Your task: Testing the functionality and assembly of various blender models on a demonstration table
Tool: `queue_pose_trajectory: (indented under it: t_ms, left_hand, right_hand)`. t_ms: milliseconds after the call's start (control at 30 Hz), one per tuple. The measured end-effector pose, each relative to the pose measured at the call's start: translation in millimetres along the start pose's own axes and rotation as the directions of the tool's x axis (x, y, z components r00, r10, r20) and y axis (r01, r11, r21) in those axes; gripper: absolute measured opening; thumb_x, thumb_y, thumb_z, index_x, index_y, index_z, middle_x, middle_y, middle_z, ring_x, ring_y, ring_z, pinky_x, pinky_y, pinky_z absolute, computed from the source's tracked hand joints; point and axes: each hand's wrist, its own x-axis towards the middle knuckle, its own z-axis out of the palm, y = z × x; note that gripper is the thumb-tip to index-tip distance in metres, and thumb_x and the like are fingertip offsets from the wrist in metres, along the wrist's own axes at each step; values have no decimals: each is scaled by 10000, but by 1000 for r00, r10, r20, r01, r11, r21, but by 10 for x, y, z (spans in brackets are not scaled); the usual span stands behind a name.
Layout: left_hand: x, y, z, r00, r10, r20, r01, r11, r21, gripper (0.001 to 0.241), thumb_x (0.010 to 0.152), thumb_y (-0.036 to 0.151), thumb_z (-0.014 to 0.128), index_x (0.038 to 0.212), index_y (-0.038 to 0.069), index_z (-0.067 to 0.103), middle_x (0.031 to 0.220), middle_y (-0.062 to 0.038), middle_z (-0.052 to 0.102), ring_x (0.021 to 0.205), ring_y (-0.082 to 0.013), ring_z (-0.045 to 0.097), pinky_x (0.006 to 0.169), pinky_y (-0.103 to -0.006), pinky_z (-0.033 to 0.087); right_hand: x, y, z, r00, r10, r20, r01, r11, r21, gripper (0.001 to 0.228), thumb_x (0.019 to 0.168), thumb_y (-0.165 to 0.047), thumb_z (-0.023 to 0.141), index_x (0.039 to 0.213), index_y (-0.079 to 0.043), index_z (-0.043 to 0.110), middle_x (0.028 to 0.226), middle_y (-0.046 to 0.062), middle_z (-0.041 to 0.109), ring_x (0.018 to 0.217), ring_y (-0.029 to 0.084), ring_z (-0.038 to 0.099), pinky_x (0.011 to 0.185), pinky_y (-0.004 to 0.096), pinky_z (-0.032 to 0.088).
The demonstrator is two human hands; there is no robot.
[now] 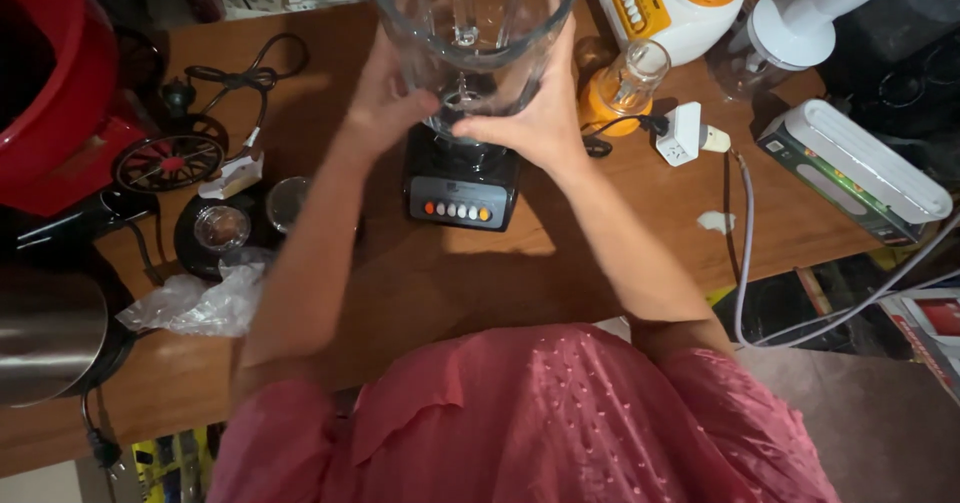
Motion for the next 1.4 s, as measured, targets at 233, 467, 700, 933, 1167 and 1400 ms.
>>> queue_pose_trajectory:
  t_ms: [233, 467, 700, 933, 1167, 1400]
  left_hand:
    - [-5, -16, 197, 996, 57, -75, -67, 988, -142, 940, 978, 240, 806, 1673, 181, 175, 1696, -110, 313, 1606, -327, 348, 1387, -545, 347]
    - [8, 247, 490, 959, -4, -284, 34, 994, 101, 965, 922, 443, 825, 1603, 137, 214, 1598, -128, 404, 1511, -329, 463, 1282, -500, 454]
    - [-33, 124, 666, 879, -73, -471, 165, 974, 158, 1165, 886, 471, 855, 1631, 70, 54, 1706, -171, 210, 1616, -343, 289, 1337, -517, 384]
    - [13, 240, 841, 881, 49, -471, 117, 941, 317, 1033, 926, 562, 782, 1634, 133, 164, 1653, -150, 309, 1576, -346, 399, 1311, -523, 468]
    - [-30, 97, 661, 903, 4, -429, 97, 972, 213, 1049, 923, 514, 811, 1621, 171, 106, 1638, -180, 340, 1532, -380, 448, 1289, -534, 499]
    - [-54, 86, 512, 943, 33, -332, 30, 983, 182, 897, 987, 444, 775, 1591, 190, 163, 1540, -139, 419, 1433, -332, 519, 1224, -511, 527]
  right_hand:
    - [18, 123, -61, 997, -41, 58, 27, 974, 223, 1288, 750, -323, 1025, 1674, -232, 132, 1727, 65, 101, 1594, 378, 364, 1144, 653, 710]
    - [153, 273, -255, 980, -87, 181, 68, 992, 109, 1348, 703, -395, 998, 1660, -121, 90, 1747, 131, 174, 1604, 367, 424, 1385, 545, 391]
    - [374, 381, -329, 931, -101, 350, 12, 969, 246, 1297, 709, -365, 947, 1636, -127, 71, 1663, 191, 346, 1548, 374, 437, 1369, 549, 367]
    - [236, 910, -446, 903, -229, 364, 198, 973, 121, 1369, 699, -459, 883, 1653, -200, -63, 1717, 185, 226, 1596, 379, 334, 1402, 557, 342]
    - [276, 625, -308, 923, -142, 357, 64, 973, 221, 1327, 727, -337, 926, 1648, -223, -23, 1635, 237, 381, 1551, 398, 428, 1380, 566, 368]
    - [166, 572, -169, 973, -110, 205, 58, 968, 243, 1266, 725, -410, 917, 1662, -165, 101, 1690, 186, 322, 1576, 376, 421, 1383, 595, 358]
